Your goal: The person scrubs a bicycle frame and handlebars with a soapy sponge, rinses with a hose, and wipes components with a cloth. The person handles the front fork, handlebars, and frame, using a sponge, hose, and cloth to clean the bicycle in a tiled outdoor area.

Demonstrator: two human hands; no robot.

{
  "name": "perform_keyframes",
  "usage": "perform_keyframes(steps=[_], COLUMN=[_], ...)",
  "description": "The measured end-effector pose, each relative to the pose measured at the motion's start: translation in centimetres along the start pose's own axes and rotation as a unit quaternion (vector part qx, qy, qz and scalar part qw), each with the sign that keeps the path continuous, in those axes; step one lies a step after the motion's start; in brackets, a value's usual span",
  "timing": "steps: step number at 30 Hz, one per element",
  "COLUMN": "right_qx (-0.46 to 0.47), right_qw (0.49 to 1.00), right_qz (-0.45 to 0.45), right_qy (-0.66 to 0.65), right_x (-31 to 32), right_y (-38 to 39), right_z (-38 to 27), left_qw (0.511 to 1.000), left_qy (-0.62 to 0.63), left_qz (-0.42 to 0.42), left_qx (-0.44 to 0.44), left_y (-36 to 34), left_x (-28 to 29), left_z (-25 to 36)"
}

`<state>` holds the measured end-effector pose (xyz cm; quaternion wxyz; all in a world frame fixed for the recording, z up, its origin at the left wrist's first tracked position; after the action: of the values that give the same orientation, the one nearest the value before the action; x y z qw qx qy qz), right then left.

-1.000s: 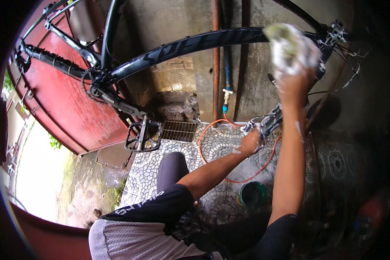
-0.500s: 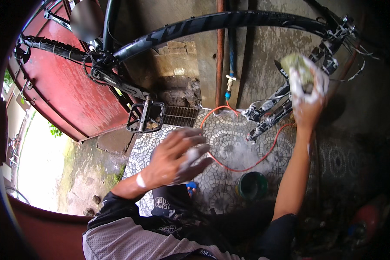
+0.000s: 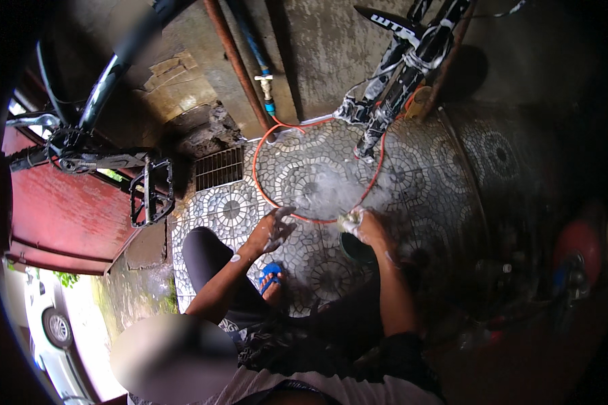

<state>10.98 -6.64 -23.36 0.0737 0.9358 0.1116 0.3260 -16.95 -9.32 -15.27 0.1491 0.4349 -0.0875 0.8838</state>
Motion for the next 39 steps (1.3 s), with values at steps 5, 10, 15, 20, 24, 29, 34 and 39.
perform_keyframes(steps=[5, 10, 15, 20, 24, 29, 34, 39], right_qx=[-0.077, -0.052, -0.042, -0.022, -0.010, 0.018, 0.084, 0.037], right_qw=[0.971, 0.961, 0.980, 0.989, 0.987, 0.982, 0.983, 0.999], right_qz=[-0.082, -0.123, -0.096, -0.100, -0.140, -0.138, -0.101, -0.005], right_qy=[0.212, 0.241, 0.170, 0.107, 0.078, 0.131, 0.131, 0.022], right_x=[-3.1, -2.7, -0.1, 0.6, -0.5, -2.8, -4.5, -4.4], right_y=[1.5, 2.4, 4.1, 8.0, 9.4, 7.4, 5.4, 0.8], right_z=[6.0, 5.4, 1.8, -1.0, -2.5, -3.9, -6.2, -8.1], left_qw=[0.991, 0.978, 0.982, 0.944, 0.780, 0.799, 0.670, 0.553], left_qy=[0.099, 0.112, 0.002, -0.156, 0.320, 0.122, 0.398, 0.661], left_qz=[0.024, 0.098, 0.128, -0.009, -0.031, 0.071, 0.137, 0.270], left_qx=[0.086, 0.145, 0.139, 0.289, 0.537, 0.584, 0.612, 0.430], left_y=[-5.2, -13.2, -16.8, -12.0, -6.5, -7.5, -6.7, -5.2], left_x=[-3.2, -2.2, -4.8, -14.0, -24.0, -25.0, -24.6, -21.5], left_z=[-6.4, -12.3, -21.2, -30.0, -33.6, -37.8, -37.8, -24.8])
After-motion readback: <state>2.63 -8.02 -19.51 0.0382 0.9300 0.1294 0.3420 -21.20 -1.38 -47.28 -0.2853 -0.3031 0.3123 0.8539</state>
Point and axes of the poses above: each hand's wrist, its own y-axis away from the middle knuckle, its own x-axis out of the back of the hand, z = x × y, the point moved 6 cm from there along -y, towards the middle knuckle, and after that the axes turned 5 degrees about x, right-handed, at the moved point
